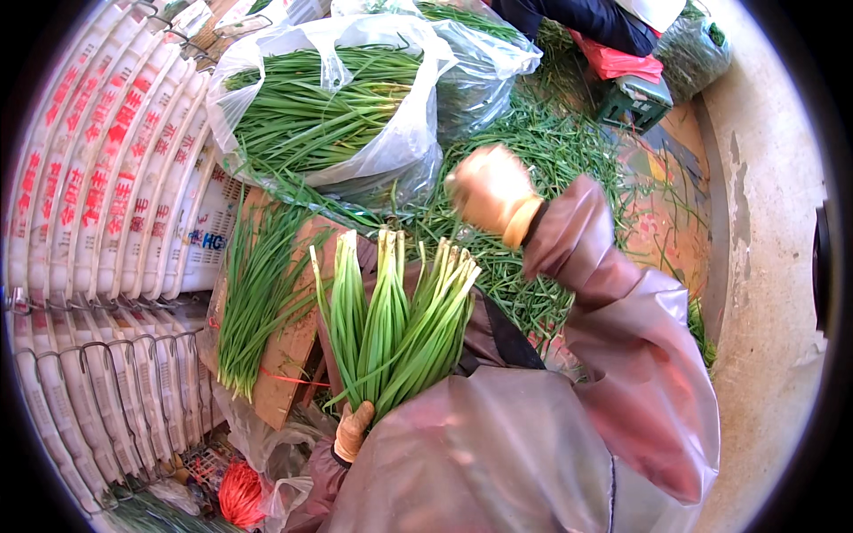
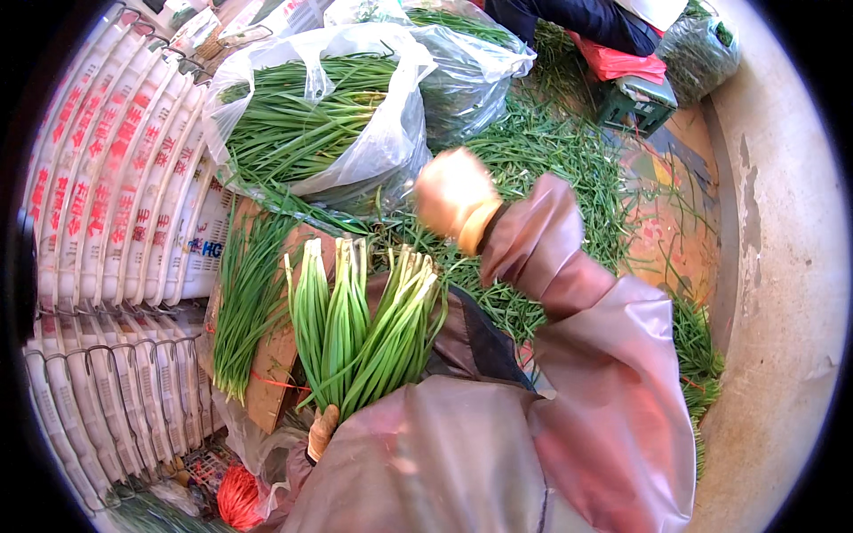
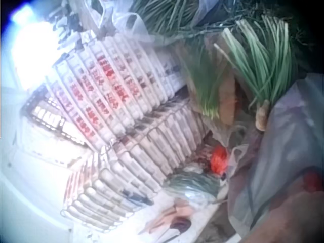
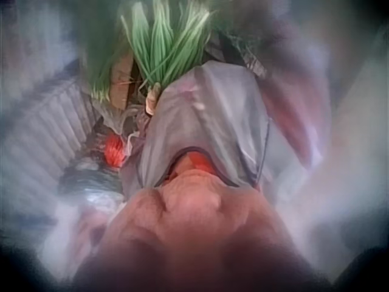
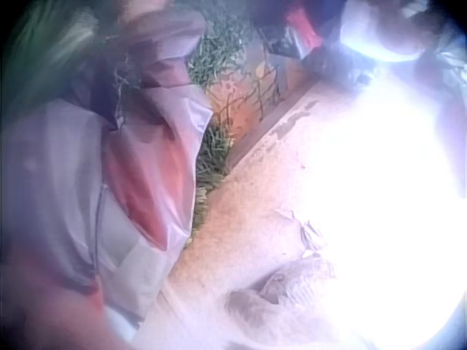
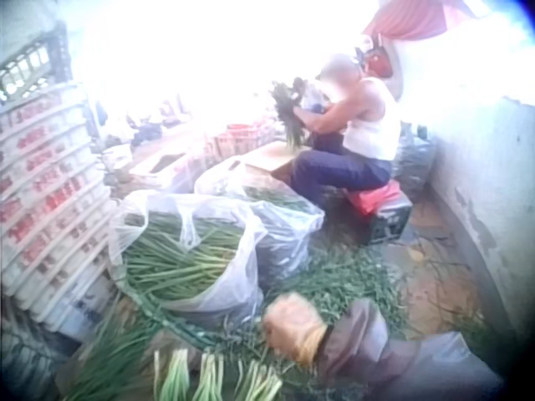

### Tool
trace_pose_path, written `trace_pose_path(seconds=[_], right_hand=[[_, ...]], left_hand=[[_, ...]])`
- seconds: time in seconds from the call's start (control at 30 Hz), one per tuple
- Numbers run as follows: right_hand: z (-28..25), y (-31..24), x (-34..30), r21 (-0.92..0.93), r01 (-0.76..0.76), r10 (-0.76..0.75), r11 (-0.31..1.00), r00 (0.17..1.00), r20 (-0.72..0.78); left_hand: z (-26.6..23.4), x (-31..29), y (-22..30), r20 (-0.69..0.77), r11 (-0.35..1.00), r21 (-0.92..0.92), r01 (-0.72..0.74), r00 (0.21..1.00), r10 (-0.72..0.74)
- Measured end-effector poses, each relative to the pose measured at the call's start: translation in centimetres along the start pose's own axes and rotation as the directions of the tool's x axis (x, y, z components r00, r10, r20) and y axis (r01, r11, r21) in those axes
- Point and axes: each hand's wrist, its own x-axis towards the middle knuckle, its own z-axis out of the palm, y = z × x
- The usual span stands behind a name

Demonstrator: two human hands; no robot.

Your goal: The person cleans and sorts bunches of green onions by hand, peeling away damaged outer layers and organizing them before placing a bunch into a white plastic bag.

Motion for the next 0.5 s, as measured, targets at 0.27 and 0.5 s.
trace_pose_path(seconds=[0.27,0.5], right_hand=[[-4.6,4.3,3.2,0.38,-0.189,0.067,0.905,0.948,0.312],[2.0,-4.1,2.5,0.954,-0.281,-0.588,0.102,0.757,0.285]], left_hand=[[1.7,0.0,2.6,0.162,0.903,-0.388,0.182,0.979,-0.127],[2.1,0.0,3.2,0.08,0.935,-0.321,0.15,0.988,-0.131]])
